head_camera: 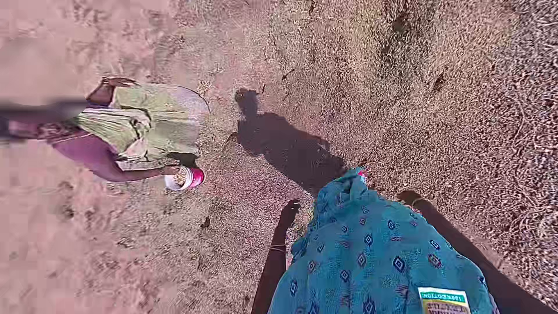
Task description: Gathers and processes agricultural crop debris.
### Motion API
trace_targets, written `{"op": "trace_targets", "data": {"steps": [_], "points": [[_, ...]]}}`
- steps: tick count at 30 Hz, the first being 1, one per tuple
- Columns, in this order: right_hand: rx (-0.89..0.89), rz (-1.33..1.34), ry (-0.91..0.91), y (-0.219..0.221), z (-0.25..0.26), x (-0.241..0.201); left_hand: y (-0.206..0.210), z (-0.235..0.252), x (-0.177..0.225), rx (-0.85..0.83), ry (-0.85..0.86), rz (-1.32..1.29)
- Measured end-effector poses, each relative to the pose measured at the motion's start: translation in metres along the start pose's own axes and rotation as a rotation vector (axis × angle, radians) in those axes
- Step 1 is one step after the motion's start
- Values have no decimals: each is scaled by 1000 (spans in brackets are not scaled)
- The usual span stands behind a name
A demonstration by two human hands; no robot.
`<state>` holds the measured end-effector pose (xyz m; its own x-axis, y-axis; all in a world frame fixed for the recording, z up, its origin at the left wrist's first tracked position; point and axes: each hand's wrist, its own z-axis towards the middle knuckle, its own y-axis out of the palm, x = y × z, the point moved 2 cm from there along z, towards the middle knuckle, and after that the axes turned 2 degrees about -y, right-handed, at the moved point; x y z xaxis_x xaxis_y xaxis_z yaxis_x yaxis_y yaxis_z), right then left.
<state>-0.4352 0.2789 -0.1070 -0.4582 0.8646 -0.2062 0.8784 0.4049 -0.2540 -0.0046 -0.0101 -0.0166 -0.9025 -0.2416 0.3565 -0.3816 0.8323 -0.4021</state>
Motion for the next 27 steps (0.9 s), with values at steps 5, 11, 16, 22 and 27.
{"op": "trace_targets", "data": {"steps": [5, 11, 16, 22, 27], "points": [[10, -71, -72, -79, 30, -55, 17, -72, -47, 164, -86, -109], [138, -128, -203, -127, 74, -126, 65, -108, -89, 239, -278, -272], [124, -194, -228, -112, 60, -171, 96, -100, -75, 227, -105, -354], [51, -296, -258, -71, 23, -192, 135, -44, -47, 254, 41, -465], [40, -221, -186, -46, 43, -193, 177, -2, -31, -50, 67, -455]]}}
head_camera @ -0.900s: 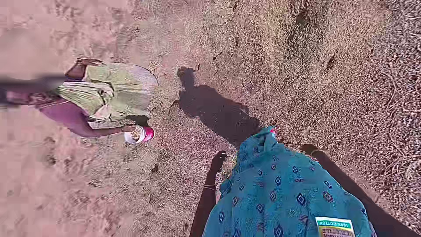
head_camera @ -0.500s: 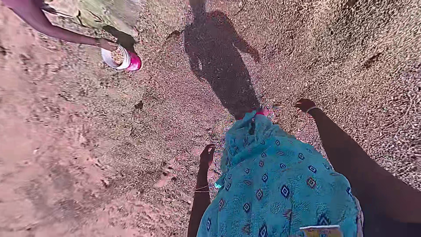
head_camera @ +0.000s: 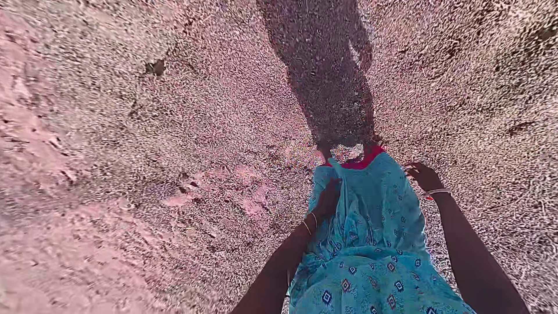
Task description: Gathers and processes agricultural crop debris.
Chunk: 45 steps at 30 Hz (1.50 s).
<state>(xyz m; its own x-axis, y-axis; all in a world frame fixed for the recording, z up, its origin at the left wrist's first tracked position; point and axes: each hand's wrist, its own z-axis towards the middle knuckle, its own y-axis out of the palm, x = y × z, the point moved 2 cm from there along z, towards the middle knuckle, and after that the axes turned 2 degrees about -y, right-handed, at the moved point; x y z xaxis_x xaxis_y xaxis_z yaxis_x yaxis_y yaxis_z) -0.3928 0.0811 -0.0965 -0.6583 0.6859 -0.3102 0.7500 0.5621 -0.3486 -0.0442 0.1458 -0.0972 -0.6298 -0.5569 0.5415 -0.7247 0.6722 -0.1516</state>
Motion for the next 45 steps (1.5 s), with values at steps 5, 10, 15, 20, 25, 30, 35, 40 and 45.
{"op": "trace_targets", "data": {"steps": [5, 10, 15, 20, 25, 30, 35, 40, 45], "points": [[-254, -123, 31, 49, 81, 12, 40, 83, -35, -245, -121, -47], [-457, -540, 17, 97, 222, 51, 84, 217, -77, 18, -265, -76], [-282, -244, -28, 87, 361, 87, 123, 305, -73, 256, -360, -535], [177, 367, 139, 41, 487, 125, 181, 309, -95, 240, -395, -880], [378, -92, -107, 68, 546, 136, 174, 321, -97, 56, -683, -620], [-47, -339, -234, 153, 479, 136, 154, 337, -101, 58, -534, -534], [97, -313, -72, 159, 440, 167, 143, 341, -113, 108, -509, -546], [445, 142, -127, 108, 510, 153, 148, 340, -134, 190, -416, -556], [544, 202, -68, 112, 582, 82, 145, 340, -133, 188, -397, -540]]}}
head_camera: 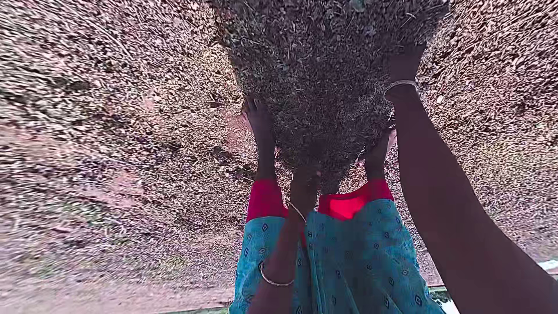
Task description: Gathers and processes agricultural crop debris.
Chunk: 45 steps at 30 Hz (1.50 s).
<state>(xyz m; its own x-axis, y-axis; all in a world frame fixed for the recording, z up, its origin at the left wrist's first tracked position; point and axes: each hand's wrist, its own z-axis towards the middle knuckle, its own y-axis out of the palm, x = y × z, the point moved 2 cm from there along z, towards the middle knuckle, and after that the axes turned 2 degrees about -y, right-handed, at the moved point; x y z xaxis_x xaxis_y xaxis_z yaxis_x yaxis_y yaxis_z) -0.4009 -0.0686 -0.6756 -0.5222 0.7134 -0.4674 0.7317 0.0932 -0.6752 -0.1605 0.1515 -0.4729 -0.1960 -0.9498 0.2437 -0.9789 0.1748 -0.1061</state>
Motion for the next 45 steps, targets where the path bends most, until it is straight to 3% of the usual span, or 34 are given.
{"op": "trace_targets", "data": {"steps": [2, 5, 7, 8, 10, 13, 16, 18, 22, 27, 29, 33, 35, 39, 42, 45], "points": [[-173, -155, -100, 16, -18, -7, 0, 1, 1, -23, -11, 26], [-692, -490, -248, 5, -65, 0, -1, 5, 7, -60, -34, 47], [-917, -608, -406, -10, -91, 23, -3, 5, 11, -66, -37, 50], [-933, -624, -458, -18, -99, 36, -4, 4, 12, -59, -36, 43], [-805, -461, -455, -40, -100, 46, -6, 3, 12, -29, -7, 35], [-520, -252, -230, -59, -64, 41, -4, 5, 3, -23, 11, 43], [-270, 62, 27, -39, -26, 21, 3, 5, -4, -49, -17, 27], [-218, 170, 113, -8, -14, -4, 5, 4, -6, -58, -35, 22], [-185, -14, -5, 44, -19, -38, 4, 4, -7, -53, -26, 35], [-31, -449, 87, 15, -61, -21, 0, 5, -2, -64, -36, 23], [-58, -513, -82, 6, -78, -16, 0, 5, -3, -56, -19, 9], [-402, -475, -519, 34, -95, -16, 1, 3, -3, -72, -26, 13], [-465, -564, -504, 57, -94, -20, -1, 2, 0, -79, -21, 47], [-599, -855, -304, 79, -100, -22, -7, 3, 2, -58, -53, 42], [-844, -995, -280, 69, -123, -7, -7, 2, 1, -65, -63, 12], [-860, -917, -269, 46, -132, 16, -8, 4, 0, -84, -58, -2]]}}
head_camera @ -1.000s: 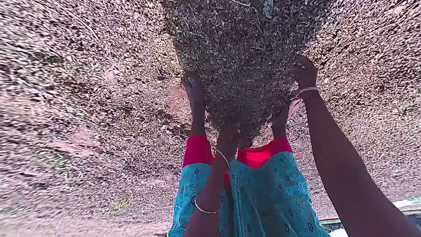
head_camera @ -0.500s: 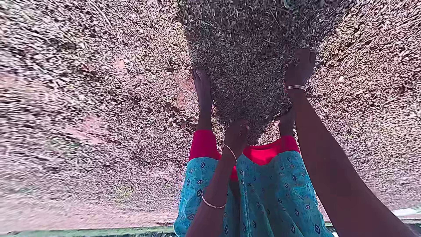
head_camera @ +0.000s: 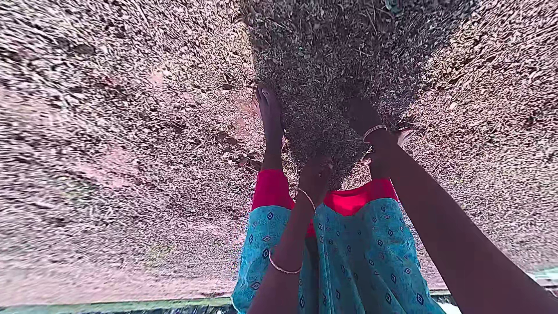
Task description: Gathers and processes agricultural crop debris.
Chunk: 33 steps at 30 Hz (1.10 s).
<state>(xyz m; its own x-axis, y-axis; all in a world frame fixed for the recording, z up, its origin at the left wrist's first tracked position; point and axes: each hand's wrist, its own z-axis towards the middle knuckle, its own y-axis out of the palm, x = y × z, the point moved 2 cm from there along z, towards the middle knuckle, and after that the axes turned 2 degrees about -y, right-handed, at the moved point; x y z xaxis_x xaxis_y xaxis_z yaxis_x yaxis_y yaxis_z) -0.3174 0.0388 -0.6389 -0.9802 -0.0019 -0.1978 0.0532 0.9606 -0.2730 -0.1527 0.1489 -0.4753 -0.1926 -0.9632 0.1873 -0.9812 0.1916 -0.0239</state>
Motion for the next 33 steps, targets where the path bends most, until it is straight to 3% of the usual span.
{"op": "trace_targets", "data": {"steps": [6, 9, 12, 14, 17, 19, 22, 24, 26, 29, 31, 33], "points": [[295, 410, 95, -4, -42, 12, -9, 0, -1, 71, 53, -22], [184, 631, -142, 8, -75, -12, -5, 2, -8, 134, 56, -274], [-126, 757, -452, 11, -111, -40, -5, 3, -9, 152, 19, -541], [-38, 731, -497, 6, -116, -36, -6, 2, -9, 99, 24, -571], [366, 657, -238, -16, -78, 6, -4, 3, -8, -31, 66, -592], [553, 671, -52, -45, -39, 38, 0, 4, -8, -26, 69, -526], [682, 863, 123, -88, 20, 62, 0, 3, -10, -19, 56, -420], [723, 851, 169, -105, 54, 49, 0, 5, -13, -20, 65, -431], [615, 489, 129, -105, 62, 17, 1, 4, -12, -22, 29, -439], [290, 30, -148, -76, 34, -14, -1, 4, -8, -13, 13, -399], [68, -115, -284, -44, 11, -11, -3, 5, -7, 6, 11, -417], [-102, -210, -260, -24, -11, 3, -4, 4, -4, 34, -1, -452]]}}
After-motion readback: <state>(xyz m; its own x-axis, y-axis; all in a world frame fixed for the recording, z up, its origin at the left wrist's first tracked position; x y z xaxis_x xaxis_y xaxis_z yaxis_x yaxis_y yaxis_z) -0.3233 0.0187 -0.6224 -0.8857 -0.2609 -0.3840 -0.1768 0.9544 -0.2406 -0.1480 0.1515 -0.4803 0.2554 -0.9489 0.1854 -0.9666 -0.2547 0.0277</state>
